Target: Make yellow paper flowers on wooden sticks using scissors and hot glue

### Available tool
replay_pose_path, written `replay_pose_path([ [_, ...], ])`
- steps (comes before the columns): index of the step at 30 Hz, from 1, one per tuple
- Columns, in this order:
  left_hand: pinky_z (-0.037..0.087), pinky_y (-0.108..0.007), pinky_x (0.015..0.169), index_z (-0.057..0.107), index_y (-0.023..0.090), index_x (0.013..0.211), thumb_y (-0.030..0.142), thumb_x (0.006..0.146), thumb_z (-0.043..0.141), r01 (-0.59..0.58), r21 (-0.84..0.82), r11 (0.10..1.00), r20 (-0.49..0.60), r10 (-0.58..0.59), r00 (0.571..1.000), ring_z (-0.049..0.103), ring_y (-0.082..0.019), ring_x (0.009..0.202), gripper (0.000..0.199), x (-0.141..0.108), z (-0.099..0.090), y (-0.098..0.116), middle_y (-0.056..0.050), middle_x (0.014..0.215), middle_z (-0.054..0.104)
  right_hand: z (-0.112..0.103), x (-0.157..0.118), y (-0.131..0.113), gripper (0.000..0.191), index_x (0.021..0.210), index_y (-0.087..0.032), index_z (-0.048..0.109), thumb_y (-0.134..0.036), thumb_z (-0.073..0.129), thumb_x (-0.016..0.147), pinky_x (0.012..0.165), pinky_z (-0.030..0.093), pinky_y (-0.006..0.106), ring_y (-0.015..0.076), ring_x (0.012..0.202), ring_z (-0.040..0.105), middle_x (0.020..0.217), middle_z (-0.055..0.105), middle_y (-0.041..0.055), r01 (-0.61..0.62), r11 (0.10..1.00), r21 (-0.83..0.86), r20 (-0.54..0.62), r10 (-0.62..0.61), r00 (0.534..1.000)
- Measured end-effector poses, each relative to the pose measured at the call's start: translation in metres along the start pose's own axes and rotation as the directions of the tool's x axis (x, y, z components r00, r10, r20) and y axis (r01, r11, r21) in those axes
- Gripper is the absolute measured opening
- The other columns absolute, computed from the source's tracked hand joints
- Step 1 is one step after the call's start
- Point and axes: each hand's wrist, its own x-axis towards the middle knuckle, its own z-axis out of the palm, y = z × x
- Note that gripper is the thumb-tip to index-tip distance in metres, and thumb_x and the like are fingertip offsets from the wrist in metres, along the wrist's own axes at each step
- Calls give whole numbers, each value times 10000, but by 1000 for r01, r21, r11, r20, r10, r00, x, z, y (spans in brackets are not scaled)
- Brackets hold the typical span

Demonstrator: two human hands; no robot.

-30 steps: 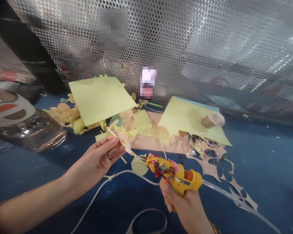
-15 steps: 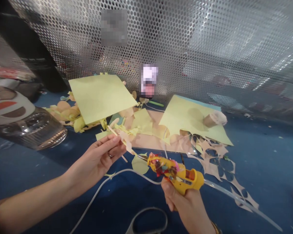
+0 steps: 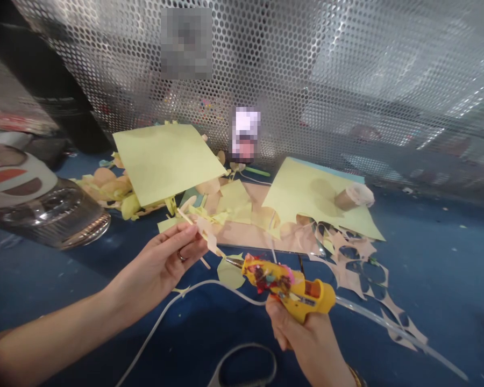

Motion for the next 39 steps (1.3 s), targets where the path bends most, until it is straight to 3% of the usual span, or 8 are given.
replay_pose_path([
  [8,507,-192,808,644,141,695,179,760,697,2,-12,1000,-17,-2,1000,596,-56,619,92,-2,0,0,17,692,648,-1,1,0,438,575,-198,446,-536,490,849,444,310,250,119,417,422,416,411,-36,-5,1000,4,20,4,1000],
  [13,512,-193,799,667,144,709,189,754,705,0,-15,1000,-13,0,1000,597,-62,621,75,-2,-1,0,12,672,643,2,-1,-5,450,547,-201,432,-537,508,836,441,302,253,118,409,407,401,394,-36,-9,1000,16,-47,10,999],
  [24,523,-192,802,669,140,728,178,772,690,16,-17,1000,-20,-16,1000,612,-57,618,62,0,-2,-1,20,669,650,-2,1,-1,452,556,-199,451,-547,493,843,448,329,258,125,417,438,406,409,-33,-10,1000,-4,29,10,1000],
  [29,524,-190,786,670,141,727,187,760,702,20,-15,1000,-14,-20,1000,614,-62,620,65,0,-1,-1,13,681,656,1,-1,-5,472,535,-208,420,-574,498,824,461,327,267,125,421,418,408,390,-37,-35,999,1,-37,35,999],
  [39,527,-189,762,679,137,731,177,731,725,28,-27,999,-31,-29,999,630,-75,627,61,-2,0,-1,10,666,658,1,-2,-7,496,505,-196,456,-572,498,827,473,343,265,124,428,434,406,398,-31,-23,999,-26,-46,22,999],
])
